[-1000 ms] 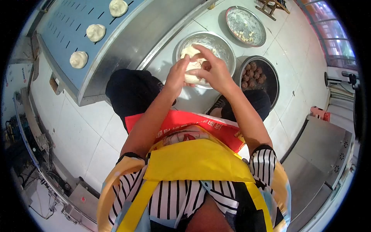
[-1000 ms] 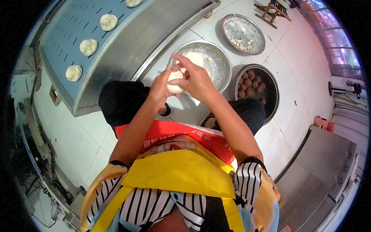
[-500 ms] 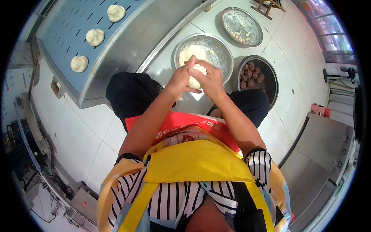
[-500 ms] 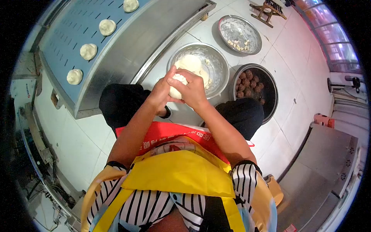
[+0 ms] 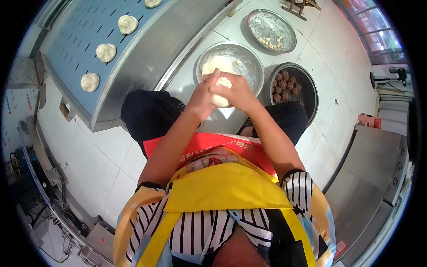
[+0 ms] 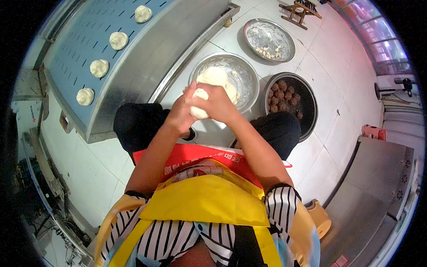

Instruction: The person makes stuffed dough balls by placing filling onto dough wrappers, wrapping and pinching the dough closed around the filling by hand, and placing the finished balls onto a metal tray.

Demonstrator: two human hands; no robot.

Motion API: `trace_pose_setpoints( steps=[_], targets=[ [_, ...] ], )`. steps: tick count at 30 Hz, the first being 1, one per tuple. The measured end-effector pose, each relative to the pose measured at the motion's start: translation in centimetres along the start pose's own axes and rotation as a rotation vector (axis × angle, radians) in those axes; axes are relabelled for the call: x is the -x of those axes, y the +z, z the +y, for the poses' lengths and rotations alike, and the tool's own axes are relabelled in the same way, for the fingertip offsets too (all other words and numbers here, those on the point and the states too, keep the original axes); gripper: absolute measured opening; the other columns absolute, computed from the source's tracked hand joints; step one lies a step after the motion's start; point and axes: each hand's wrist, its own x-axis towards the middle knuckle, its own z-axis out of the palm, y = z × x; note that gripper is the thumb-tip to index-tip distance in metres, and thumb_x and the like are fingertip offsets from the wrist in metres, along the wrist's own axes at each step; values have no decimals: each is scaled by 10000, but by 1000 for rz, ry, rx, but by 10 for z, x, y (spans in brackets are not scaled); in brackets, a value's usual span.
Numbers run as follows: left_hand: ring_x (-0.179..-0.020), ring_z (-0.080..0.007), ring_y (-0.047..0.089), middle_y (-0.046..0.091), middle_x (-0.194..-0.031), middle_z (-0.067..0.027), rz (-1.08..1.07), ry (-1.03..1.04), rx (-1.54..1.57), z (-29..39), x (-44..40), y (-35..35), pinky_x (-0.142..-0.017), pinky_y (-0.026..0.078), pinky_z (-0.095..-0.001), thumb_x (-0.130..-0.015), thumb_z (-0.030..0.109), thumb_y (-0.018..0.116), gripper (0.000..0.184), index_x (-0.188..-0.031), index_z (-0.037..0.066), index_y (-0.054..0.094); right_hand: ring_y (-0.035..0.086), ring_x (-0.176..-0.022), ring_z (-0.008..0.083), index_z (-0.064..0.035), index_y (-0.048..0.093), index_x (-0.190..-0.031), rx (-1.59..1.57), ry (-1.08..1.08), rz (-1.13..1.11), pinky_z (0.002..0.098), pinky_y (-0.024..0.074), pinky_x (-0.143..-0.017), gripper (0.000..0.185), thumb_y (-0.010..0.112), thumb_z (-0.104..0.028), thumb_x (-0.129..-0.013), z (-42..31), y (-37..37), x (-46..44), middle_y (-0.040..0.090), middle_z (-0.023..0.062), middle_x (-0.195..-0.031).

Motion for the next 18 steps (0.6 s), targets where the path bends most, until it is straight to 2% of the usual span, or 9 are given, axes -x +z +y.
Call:
trace_pose_setpoints(
  steps=[3, 5, 6, 7, 8, 11, 14, 17, 18],
  targets=[
    [-1111, -205, 556, 556, -1193, -100, 143, 95, 46, -3, -3, 15, -870, 492, -370, -942, 572, 369, 610, -1252, 56, 472, 616, -939, 182, -27, 632, -1119, 120, -68, 129, 302, 464, -850, 431, 721, -259, -767, -2, 3, -5, 671, 129, -999],
    [-1108, -209, 558, 566, -1176, -97, 1, 11, -197, 16, 7, 7, -881, 486, -375, -940, 588, 351, 627, -1249, 57, 474, 618, -950, 190, -30, 631, -1123, 89, -248, 107, 309, 461, -860, 434, 720, -257, -764, 7, 3, -7, 674, 141, -997],
    [-1106, -211, 559, 571, -1167, -95, -70, -30, -318, 23, 10, 4, -886, 483, -378, -938, 596, 342, 635, -1247, 57, 476, 622, -955, 232, -27, 625, -1116, 53, -111, 36, 328, 459, -875, 436, 718, -274, -768, 3, 1, -6, 673, 145, -987],
    [-1097, -215, 564, 577, -1156, -100, -46, -141, -110, 22, 8, 5, -914, 464, -374, -955, 573, 316, 620, -1233, 44, 482, 627, -960, 273, -25, 619, -1109, 17, 28, -36, 347, 458, -890, 440, 716, -290, -772, -4, -4, -3, 672, 148, -976],
    [-1091, -217, 566, 576, -1155, -102, -12, -65, -9, 13, 4, 6, -912, 464, -372, -960, 559, 318, 606, -1226, 40, 486, 631, -965, 315, -23, 612, -1103, -18, 166, -109, 365, 457, -906, 445, 714, -307, -776, -9, -7, 0, 671, 152, -965],
    [-1069, -219, 571, 576, -1155, -104, 69, 220, 189, -12, -9, 13, -914, 463, -369, -971, 528, 330, 576, -1224, 36, 489, 603, -928, 169, -22, 644, -1100, 185, -112, 262, 302, 456, -860, 421, 723, -259, -761, 5, 9, -4, 673, 115, -952],
    [-1070, -215, 569, 575, -1157, -100, -42, 172, -146, -9, -9, -12, -924, 455, -371, -967, 537, 332, 587, -1244, 42, 479, 597, -901, 156, -32, 670, -1054, 14, -198, 131, 291, 460, -843, 380, 722, -275, -766, 0, 7, -4, 662, 98, -907],
    [-1067, -214, 571, 577, -1150, -103, 120, 29, 95, -8, -4, 3, -917, 456, -368, -967, 533, 339, 587, -1248, 37, 478, 605, -869, 152, -46, 687, -1015, 33, 128, -39, 286, 467, -818, 348, 718, -293, -772, 0, -2, -4, 663, 90, -885],
    [-1072, -213, 568, 573, -1157, -103, 102, 83, 106, -10, -7, 4, -916, 456, -368, -962, 538, 351, 591, -1247, 37, 480, 605, -863, 152, -42, 685, -1015, 81, 103, 8, 285, 466, -815, 351, 715, -297, -776, -1, -1, -5, 663, 89, -879]
  ],
)
